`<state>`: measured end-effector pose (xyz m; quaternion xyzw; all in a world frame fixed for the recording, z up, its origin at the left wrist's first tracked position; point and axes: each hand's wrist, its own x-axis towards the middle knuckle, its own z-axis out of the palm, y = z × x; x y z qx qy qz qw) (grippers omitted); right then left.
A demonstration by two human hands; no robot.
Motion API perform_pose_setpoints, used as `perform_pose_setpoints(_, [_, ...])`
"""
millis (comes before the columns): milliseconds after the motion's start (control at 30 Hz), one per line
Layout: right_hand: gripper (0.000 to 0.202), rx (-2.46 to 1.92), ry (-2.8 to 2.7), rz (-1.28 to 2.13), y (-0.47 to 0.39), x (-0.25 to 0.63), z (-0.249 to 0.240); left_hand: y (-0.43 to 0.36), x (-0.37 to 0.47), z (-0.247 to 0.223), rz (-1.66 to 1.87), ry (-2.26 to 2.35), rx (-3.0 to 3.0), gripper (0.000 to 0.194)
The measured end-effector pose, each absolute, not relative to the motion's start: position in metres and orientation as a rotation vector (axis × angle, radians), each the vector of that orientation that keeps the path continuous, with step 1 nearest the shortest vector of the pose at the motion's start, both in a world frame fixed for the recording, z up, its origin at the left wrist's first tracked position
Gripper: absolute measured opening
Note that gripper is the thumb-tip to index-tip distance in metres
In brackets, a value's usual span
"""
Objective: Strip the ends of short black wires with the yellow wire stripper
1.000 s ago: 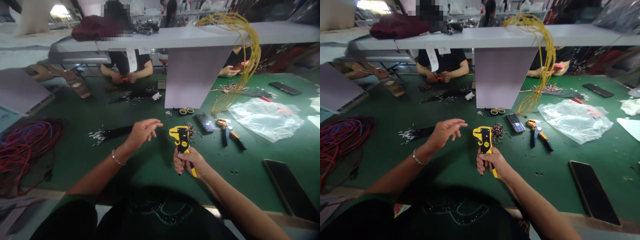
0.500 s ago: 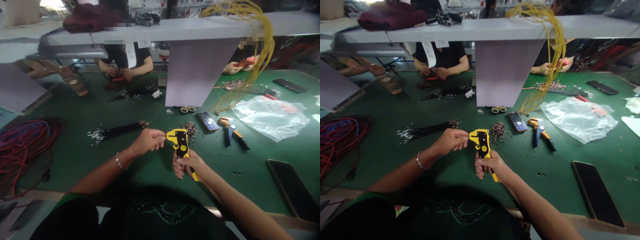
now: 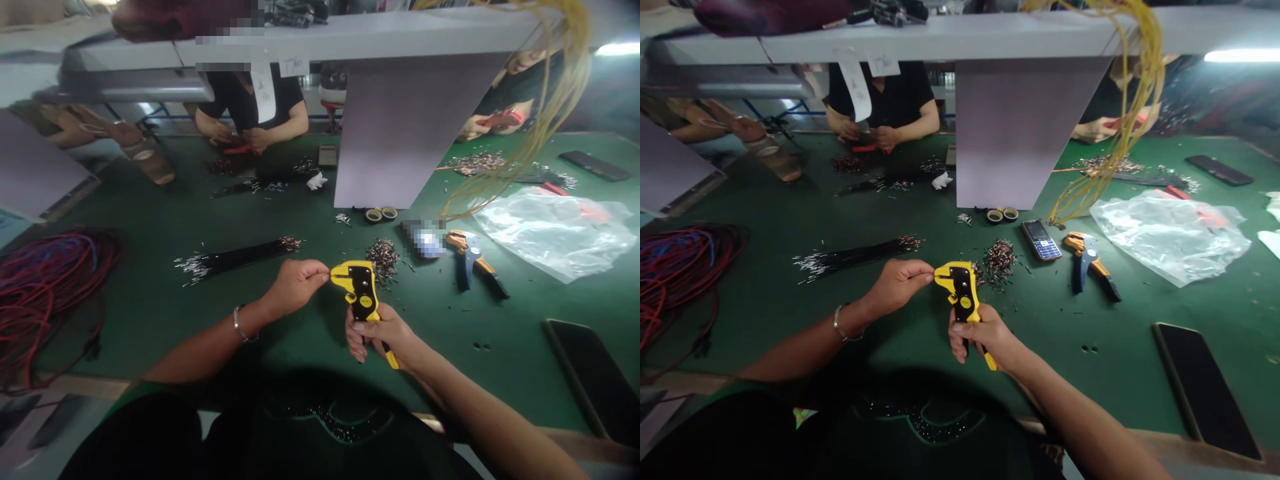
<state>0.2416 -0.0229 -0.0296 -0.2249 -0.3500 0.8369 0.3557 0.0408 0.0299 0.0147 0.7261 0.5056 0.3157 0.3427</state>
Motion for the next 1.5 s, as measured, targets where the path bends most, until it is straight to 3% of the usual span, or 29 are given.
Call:
perform_pose_setpoints(633, [0.016,-0.519,-0.852,2.159,-0.019,0.243,-0.027,0.039,0.036,0.01,0.902,1.371,1.99,0.017])
perform_pose_setpoints(900, [0.013,-0.602,-0.862,1.902,-0.005,0.263,-0.017,0.039,0.032,0.024,1.027,1.444,1.833,0.016])
perform_pose_setpoints(1167, [0.021,-0.463,-0.954,2.154,-0.015,0.249,-0.024,0.027,0.038,0.022,1.092,1.343,1.93,0.015])
perform_pose_setpoints(1500, [0.022,-0.385,-0.881,2.227,-0.019,0.247,-0.018,0.018,0.044,0.015,1.212,1.359,1.98,0.013])
